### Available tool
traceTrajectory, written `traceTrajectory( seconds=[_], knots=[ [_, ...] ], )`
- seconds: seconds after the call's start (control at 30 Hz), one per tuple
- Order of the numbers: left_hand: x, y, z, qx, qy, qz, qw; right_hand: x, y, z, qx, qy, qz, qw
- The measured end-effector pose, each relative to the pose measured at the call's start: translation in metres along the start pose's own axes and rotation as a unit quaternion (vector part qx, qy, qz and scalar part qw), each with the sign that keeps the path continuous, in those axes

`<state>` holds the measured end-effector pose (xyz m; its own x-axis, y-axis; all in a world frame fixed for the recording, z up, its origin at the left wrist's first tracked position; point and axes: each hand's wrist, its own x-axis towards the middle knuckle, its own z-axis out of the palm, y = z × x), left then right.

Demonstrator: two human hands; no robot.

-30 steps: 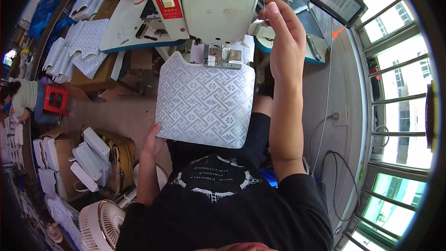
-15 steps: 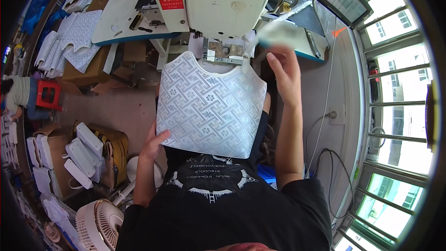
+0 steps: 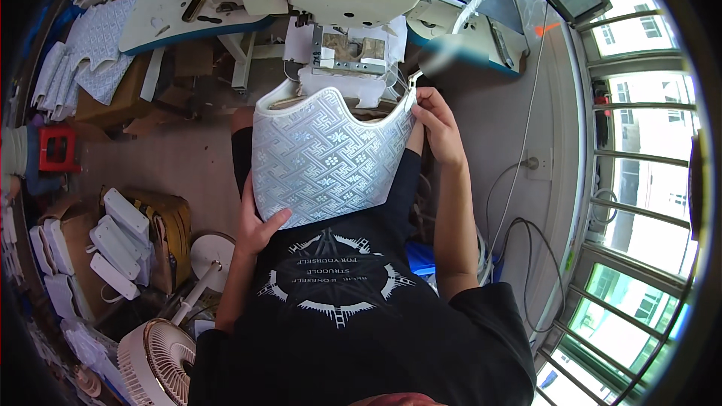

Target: Operating a sewing machine to attach handles and straps to white patterned bags.

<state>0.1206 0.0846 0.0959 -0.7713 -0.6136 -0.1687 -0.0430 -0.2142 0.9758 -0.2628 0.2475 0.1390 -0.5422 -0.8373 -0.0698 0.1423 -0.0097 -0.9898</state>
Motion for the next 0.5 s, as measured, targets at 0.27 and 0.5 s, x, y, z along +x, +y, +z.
traceTrajectory(
  seconds=[0.27, 0.5],
  knots=[
    [-0.008, -0.004, 0.0064, 0.012, 0.022, -0.004, 1.0, 0.0027, 0.0075, 0.0055, 0.021, 0.011, 0.017, 1.0],
    [-0.0041, -0.0082, 0.006, 0.038, 0.003, -0.008, 0.999, 0.003, 0.0025, -0.0018, 0.017, 0.019, 0.001, 1.0]
  ],
)
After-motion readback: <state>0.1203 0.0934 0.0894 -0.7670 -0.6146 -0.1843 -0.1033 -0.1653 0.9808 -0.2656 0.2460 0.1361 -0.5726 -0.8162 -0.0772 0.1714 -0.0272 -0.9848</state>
